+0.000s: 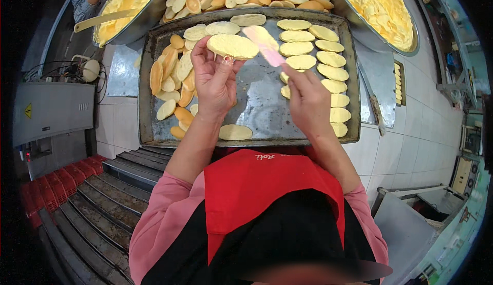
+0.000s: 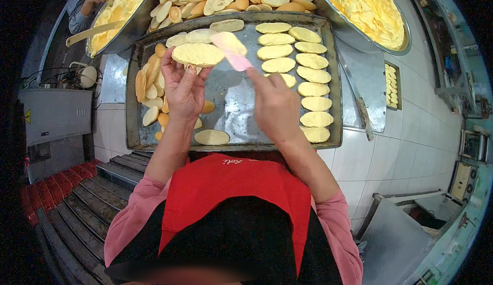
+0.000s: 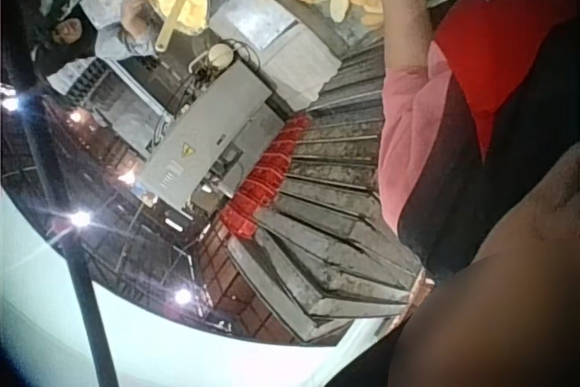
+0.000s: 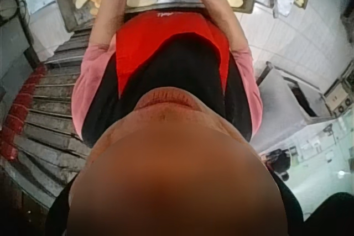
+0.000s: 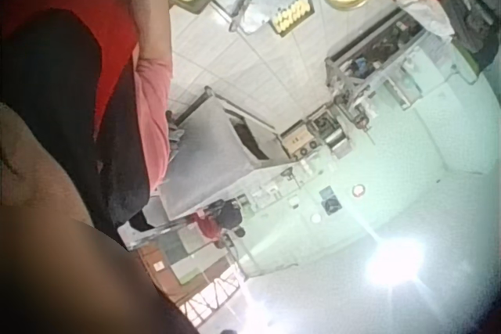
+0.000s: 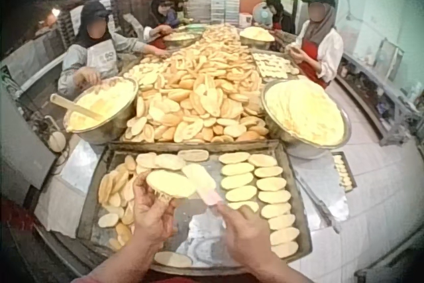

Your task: Apply butter or a similar spread to sliced pieces of bread and arrange them on a baking tray.

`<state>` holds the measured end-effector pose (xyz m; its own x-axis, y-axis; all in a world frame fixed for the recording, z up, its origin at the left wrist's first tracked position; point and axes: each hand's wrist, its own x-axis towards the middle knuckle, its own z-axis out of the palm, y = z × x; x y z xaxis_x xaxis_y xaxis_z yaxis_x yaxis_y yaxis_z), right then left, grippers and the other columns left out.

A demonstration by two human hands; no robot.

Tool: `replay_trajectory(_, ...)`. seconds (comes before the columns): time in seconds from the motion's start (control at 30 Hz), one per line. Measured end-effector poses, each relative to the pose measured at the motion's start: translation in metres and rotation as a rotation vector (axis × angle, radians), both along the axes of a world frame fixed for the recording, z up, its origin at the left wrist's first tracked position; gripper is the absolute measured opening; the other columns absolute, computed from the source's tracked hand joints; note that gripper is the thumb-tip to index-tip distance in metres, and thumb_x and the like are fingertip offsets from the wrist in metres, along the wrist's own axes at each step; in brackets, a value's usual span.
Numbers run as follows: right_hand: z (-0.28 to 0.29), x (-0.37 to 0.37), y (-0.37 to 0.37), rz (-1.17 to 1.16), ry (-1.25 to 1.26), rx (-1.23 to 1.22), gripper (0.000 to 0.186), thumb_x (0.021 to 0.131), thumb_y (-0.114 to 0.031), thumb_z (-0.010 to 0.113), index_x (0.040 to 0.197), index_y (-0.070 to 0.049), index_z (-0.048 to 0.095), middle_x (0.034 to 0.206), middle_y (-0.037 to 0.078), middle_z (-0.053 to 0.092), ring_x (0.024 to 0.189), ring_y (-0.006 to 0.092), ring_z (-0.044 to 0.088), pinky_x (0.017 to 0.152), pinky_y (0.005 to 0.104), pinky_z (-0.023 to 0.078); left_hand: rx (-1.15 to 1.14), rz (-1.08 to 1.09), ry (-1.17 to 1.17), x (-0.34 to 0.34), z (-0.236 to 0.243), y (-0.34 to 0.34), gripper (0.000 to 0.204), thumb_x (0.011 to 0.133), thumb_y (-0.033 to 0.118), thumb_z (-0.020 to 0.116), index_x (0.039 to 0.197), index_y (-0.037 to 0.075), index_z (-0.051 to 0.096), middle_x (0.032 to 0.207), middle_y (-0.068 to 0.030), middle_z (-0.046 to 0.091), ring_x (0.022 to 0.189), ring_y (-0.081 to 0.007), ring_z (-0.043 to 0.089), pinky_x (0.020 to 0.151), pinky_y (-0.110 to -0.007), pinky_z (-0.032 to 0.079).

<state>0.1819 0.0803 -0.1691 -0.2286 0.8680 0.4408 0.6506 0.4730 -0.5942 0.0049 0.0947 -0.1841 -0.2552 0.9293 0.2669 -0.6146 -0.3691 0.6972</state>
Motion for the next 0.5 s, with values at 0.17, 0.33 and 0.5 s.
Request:
replay_trajectory(0.17,-0.007,0.000,-0.004,-0.017,0.060,0.005,0.027,0.075,-0.003,0.058,0.101,-0.009,0.061,0.068,0.009,0.052,0.056,0.0277,0.054,0.049,0.0365,0.044,-0.001,-0.007,0.039,0.001,0.001,0.001,0.046,0.083,-0.003,0.050,0.123,0.010,0.030,0.119,-0.0064,0.039,0.109,-0.0206,0.046,0.087,-0.039,0.048)
replay_trajectory(0.33,-0.001,0.005,-0.007,-0.065,0.073,0.015,0.024,0.077,-0.005,0.057,0.101,-0.009,0.061,0.069,0.010,0.053,0.058,0.0283,0.055,0.050,0.0377,0.044,-0.010,-0.021,0.048,-0.001,-0.003,0.000,0.047,0.083,-0.004,0.050,0.123,0.011,0.030,0.121,-0.0066,0.038,0.110,-0.0208,0.046,0.087,-0.039,0.047)
replay_trajectory(0.5,-0.019,0.017,-0.001,-0.043,0.145,-0.061,0.024,0.079,-0.003,0.054,0.102,-0.007,0.061,0.076,0.014,0.059,0.064,0.0269,0.058,0.057,0.0338,0.046,0.012,0.036,0.105,0.004,-0.002,0.002,0.046,0.082,-0.005,0.050,0.121,0.011,0.030,0.123,-0.0081,0.037,0.109,-0.0216,0.046,0.088,-0.039,0.047)
